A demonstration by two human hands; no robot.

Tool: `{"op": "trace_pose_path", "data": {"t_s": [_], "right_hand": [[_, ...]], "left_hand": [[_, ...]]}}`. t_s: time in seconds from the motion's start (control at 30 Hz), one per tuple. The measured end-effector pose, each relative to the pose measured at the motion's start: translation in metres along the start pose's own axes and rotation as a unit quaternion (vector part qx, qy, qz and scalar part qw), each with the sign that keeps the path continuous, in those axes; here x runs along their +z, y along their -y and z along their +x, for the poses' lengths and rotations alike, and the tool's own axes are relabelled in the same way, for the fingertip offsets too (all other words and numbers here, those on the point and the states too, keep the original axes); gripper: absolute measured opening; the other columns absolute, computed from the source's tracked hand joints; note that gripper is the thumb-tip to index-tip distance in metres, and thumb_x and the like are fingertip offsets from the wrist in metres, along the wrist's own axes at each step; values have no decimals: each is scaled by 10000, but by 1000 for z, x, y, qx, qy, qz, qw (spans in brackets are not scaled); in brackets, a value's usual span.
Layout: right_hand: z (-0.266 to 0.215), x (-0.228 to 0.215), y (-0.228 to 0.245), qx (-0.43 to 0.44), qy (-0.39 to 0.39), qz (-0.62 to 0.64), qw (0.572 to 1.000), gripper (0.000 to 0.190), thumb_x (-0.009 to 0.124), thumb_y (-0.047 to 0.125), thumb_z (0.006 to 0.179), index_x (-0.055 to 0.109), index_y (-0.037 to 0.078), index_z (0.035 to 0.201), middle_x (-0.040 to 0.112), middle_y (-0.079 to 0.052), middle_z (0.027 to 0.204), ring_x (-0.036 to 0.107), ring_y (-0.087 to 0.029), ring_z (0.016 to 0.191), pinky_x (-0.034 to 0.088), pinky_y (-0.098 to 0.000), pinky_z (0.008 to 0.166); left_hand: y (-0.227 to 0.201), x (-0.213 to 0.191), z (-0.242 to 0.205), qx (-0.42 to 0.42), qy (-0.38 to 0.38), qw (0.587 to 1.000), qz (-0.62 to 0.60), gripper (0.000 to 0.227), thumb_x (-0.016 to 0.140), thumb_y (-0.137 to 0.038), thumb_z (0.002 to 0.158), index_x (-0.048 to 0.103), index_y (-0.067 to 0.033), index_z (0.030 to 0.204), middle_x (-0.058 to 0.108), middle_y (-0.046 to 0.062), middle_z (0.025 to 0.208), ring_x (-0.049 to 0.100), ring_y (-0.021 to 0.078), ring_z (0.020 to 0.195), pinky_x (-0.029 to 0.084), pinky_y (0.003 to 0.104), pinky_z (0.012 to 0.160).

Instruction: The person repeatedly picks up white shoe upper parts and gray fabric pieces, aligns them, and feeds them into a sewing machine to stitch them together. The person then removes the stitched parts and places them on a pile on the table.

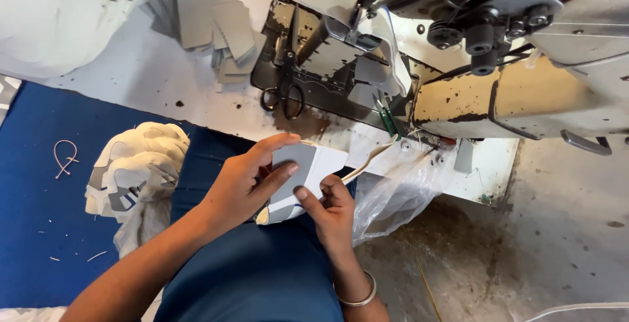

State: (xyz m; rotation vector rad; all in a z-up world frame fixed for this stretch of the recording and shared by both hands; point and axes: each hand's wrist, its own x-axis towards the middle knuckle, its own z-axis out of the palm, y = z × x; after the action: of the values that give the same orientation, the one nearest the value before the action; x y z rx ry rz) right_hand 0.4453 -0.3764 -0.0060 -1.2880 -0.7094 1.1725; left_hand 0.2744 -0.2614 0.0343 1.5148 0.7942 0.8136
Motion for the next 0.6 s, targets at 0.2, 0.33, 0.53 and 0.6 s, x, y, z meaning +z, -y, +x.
{"op": "trace_pose_path", "data": {"t_s": [0.2, 0.33, 0.53, 0.6], "right_hand": [[14, -6, 11, 13, -17, -4, 1000, 231, 766, -1, 915, 597, 19, 1070, 669, -23, 1021, 642, -97, 949, 526, -231, 812], [25, -30, -5, -6, -61, -110, 992, 252, 839, -43, 913, 596, 7, 958, 528, 27, 862, 482, -51, 751, 381, -190, 619], [79, -3, 48, 26, -61, -36, 997, 253, 759, -20, 888, 659, -16, 1120, 692, -22, 983, 648, -81, 894, 538, -213, 758], [95, -3, 54, 24, -60, -26, 998, 261, 748, -17, 912, 650, -34, 1153, 709, -47, 1029, 660, -94, 929, 545, -222, 800]], "left_hand": [[-5, 8, 23, 39, -10, 999, 33, 505, 733, -107, 959, 556, -138, 1431, 662, 42, 814, 607, 113, 663, 517, 262, 606], [1, 8, 46, 118, 0, 988, 98, 459, 742, -58, 933, 643, -151, 1371, 658, 76, 831, 629, 185, 689, 514, 305, 628], [-2, 7, 95, 101, 30, 990, 97, 453, 712, -61, 934, 638, -121, 1377, 610, 99, 749, 601, 219, 631, 498, 338, 593], [-1, 3, 114, 92, 39, 990, 95, 445, 710, -80, 945, 633, -114, 1382, 611, 106, 738, 602, 219, 620, 497, 336, 587]]}}
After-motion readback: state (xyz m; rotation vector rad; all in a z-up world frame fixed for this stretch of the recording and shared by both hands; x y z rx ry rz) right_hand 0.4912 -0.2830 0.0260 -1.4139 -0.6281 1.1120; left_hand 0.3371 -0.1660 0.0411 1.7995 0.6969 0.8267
